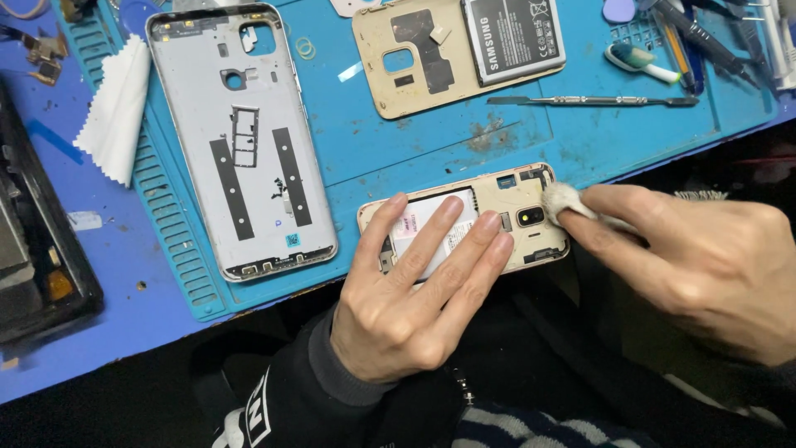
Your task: Cleaning the internal chassis and components of a disassembled smartphone using a cloth and cleaning solution.
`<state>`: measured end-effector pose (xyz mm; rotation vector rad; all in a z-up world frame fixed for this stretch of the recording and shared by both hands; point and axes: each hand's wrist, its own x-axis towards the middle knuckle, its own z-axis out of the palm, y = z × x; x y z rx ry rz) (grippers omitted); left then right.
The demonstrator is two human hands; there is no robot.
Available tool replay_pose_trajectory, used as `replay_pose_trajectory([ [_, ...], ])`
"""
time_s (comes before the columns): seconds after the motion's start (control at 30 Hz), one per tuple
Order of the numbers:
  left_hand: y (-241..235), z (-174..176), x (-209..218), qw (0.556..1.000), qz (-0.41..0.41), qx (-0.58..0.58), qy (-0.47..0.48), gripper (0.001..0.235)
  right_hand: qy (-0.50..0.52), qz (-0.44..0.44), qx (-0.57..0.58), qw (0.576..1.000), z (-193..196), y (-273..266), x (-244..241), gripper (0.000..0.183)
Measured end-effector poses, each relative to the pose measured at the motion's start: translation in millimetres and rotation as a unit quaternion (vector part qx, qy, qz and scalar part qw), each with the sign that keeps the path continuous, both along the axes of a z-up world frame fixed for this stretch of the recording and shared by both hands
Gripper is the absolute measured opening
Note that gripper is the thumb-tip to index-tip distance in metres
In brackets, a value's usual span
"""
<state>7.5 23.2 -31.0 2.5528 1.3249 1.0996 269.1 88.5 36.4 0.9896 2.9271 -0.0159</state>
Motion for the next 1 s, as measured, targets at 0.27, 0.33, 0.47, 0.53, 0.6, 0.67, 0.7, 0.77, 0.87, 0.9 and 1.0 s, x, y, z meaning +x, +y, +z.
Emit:
replay_pose_trajectory([
  [0.27,-1.6,2.4,2.0,1.0,0.004,0.006,0.003,0.03,-0.001,0.029,0.017,0.999,3.2,2.5,3.0,0.042],
  [0.33,-0.8,3.8,2.7,1.0,0.002,0.004,0.006,0.03,-0.033,0.024,0.002,0.999,3.5,4.5,-1.3,0.045],
  [0.47,-2.6,5.9,5.0,1.0,0.004,0.001,0.01,0.03,-0.05,0.025,0.02,0.998,5.7,7.2,-4.5,0.046],
  [0.53,-1.8,6.7,4.5,1.0,0.007,-0.004,0.011,0.03,-0.047,0.05,0.02,0.997,7.6,5.2,4.4,0.047],
  [0.6,-1.1,7.2,3.7,1.0,0.007,-0.006,0.013,0.031,-0.058,0.054,0.019,0.997,7.1,9.1,0.3,0.049],
  [0.67,-2.4,7.6,3.9,1.0,0.005,-0.006,0.018,0.031,-0.068,0.058,0.02,0.996,5.7,12.2,-2.3,0.051],
  [0.7,-3.0,7.7,4.4,1.0,0.006,-0.007,0.017,0.031,-0.071,0.053,0.011,0.996,5.6,14.8,-3.3,0.051],
  [0.77,-3.0,7.1,4.7,1.0,0.01,-0.006,0.016,0.031,-0.076,0.051,0.003,0.996,5.3,19.9,1.3,0.051],
  [0.87,-3.5,2.5,5.9,1.0,0.015,-0.004,0.009,0.03,-0.093,0.034,-0.048,0.994,1.9,20.0,10.1,0.055],
  [0.9,-3.5,3.2,5.6,1.0,0.014,-0.004,0.009,0.03,-0.096,0.035,-0.042,0.994,2.4,19.8,5.1,0.056],
  [1.0,-4.7,4.5,5.6,1.0,0.014,-0.002,0.011,0.03,-0.087,0.043,-0.018,0.995,1.8,16.5,2.8,0.055],
])
